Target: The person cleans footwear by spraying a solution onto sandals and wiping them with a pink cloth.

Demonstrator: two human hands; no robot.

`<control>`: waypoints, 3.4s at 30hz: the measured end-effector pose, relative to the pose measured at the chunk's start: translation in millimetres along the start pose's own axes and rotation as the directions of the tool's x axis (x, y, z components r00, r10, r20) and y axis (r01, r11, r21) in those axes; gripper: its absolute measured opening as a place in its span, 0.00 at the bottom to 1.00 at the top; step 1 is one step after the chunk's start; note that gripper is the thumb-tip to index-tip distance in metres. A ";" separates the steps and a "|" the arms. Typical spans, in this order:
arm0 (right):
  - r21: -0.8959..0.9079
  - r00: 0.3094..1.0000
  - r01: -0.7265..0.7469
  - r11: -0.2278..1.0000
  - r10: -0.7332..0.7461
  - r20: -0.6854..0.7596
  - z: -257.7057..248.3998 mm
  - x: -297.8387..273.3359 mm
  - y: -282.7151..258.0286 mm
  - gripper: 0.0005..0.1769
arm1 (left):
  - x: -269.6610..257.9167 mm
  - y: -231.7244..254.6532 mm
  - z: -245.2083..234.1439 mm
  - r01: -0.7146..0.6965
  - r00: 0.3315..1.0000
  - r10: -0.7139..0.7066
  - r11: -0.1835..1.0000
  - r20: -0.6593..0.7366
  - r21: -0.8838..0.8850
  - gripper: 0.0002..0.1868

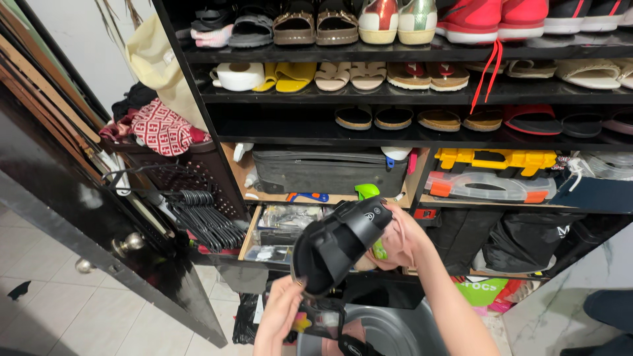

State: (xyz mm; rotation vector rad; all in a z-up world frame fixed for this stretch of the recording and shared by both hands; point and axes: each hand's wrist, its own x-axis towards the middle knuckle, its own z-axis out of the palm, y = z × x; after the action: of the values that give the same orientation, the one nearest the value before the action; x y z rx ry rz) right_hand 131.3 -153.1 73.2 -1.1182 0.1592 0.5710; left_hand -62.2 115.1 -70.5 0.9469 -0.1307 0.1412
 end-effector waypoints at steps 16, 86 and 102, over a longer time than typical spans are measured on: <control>0.053 0.958 0.195 0.979 -0.201 0.205 -11.4 57.4 -13.3 0.25 | 173.7 49.7 -16.5 -0.353 0.921 0.292 0.906 -0.257 -0.233 0.11; 0.129 0.915 -0.198 0.972 0.230 -0.330 -230.8 -83.8 375.5 0.17 | -87.4 -209.6 -19.5 0.284 0.761 0.021 0.888 -0.648 0.362 0.12; -0.764 0.946 0.289 -0.577 0.295 0.135 -220.2 48.7 488.1 0.50 | -156.6 -335.9 -167.5 0.759 0.530 -0.477 0.636 -0.702 0.140 0.21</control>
State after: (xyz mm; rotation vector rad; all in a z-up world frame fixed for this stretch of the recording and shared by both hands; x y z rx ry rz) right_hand -40.4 -178.1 -435.7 -3.0238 -1.1330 0.9091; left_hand -148.2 48.2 -462.4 1.2996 0.9173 -0.2381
